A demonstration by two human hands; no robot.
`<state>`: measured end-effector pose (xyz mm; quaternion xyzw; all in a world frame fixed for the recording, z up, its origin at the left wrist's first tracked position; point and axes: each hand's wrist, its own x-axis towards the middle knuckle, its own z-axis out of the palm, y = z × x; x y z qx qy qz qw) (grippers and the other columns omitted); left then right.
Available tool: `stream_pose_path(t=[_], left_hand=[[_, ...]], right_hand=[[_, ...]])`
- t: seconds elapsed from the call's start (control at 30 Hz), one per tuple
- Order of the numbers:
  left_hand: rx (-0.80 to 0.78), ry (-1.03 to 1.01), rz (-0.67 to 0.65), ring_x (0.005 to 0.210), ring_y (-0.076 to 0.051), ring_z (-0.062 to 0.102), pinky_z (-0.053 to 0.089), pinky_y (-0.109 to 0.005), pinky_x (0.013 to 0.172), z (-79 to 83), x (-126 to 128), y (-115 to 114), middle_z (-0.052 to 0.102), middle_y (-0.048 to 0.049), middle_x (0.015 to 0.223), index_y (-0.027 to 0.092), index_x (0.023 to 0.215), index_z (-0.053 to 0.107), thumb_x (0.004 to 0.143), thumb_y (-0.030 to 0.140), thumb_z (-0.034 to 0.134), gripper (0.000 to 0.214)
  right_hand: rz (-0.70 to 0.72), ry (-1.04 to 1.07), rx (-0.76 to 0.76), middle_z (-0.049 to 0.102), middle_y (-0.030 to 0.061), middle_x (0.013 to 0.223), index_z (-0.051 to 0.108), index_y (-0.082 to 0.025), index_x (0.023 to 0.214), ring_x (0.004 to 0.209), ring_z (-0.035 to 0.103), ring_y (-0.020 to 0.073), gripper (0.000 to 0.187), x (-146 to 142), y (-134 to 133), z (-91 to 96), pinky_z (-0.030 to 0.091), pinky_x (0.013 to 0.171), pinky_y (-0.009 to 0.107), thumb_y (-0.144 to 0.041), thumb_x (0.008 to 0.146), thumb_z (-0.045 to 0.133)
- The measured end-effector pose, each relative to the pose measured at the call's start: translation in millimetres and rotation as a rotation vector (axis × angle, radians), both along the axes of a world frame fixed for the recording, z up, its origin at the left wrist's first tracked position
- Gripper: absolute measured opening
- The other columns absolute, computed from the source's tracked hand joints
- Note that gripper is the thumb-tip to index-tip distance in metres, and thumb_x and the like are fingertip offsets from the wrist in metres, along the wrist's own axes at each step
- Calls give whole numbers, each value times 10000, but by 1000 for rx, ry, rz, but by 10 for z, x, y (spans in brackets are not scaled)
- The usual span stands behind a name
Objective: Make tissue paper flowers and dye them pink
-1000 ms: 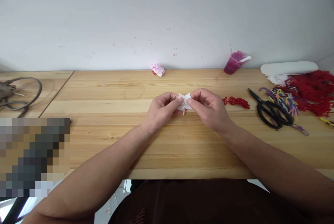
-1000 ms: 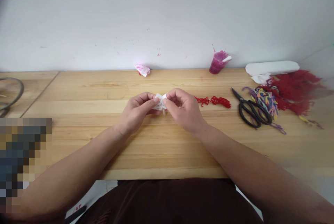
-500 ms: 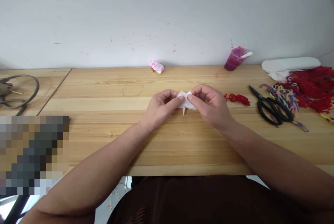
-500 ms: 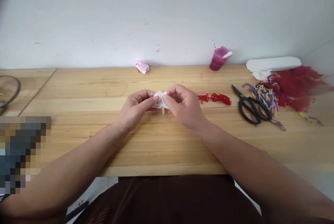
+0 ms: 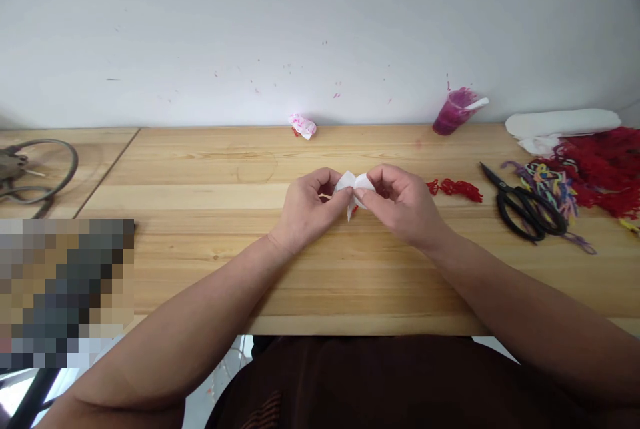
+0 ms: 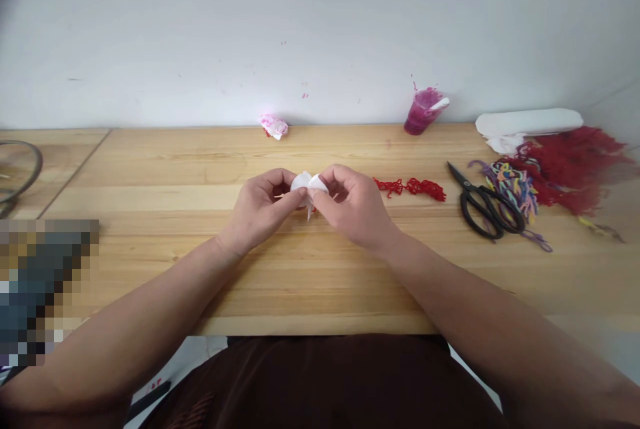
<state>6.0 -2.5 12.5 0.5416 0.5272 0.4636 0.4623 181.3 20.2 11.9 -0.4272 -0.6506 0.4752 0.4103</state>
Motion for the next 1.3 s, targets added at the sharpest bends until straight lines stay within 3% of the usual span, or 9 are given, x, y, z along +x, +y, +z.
stream_pose_path(t=[0.37, 0.83, 1.0, 1.3], left_hand=[[10, -71, -30, 690, -135, 660, 537, -256, 647, -30, 1, 23, 730, -14, 798, 162, 891, 672, 758, 287, 778, 211], [70, -45, 7, 686, -112, 647, 530, -232, 644, -42, 10, 47, 710, 11, 799, 178, 945, 656, 754, 201, 750, 215], [60, -96, -20, 681, -119, 667, 536, -234, 629, -36, 23, 38, 710, 12, 776, 181, 935, 647, 760, 186, 749, 202], [-7, -116, -19, 654, -111, 657, 514, -225, 607, -11, 12, 33, 713, 8, 766, 180, 855, 617, 744, 211, 791, 209]], right_hand=[[75, 159, -134, 706, 0, 750, 691, -198, 836, 669, 624, 133, 119, 6, 48, 25, 487, 635, 274, -306, 866, 731], [45, 108, -87, 697, 2, 813, 727, -216, 865, 757, 607, 154, 89, 8, 44, 4, 480, 721, 306, -304, 854, 723], [1, 54, -66, 696, 5, 800, 718, -197, 875, 723, 589, 144, 111, 4, 36, -10, 457, 680, 301, -289, 829, 759], [-4, 186, -149, 652, -19, 706, 674, -196, 774, 646, 539, 116, 164, 1, 53, -23, 425, 612, 279, -320, 825, 770]])
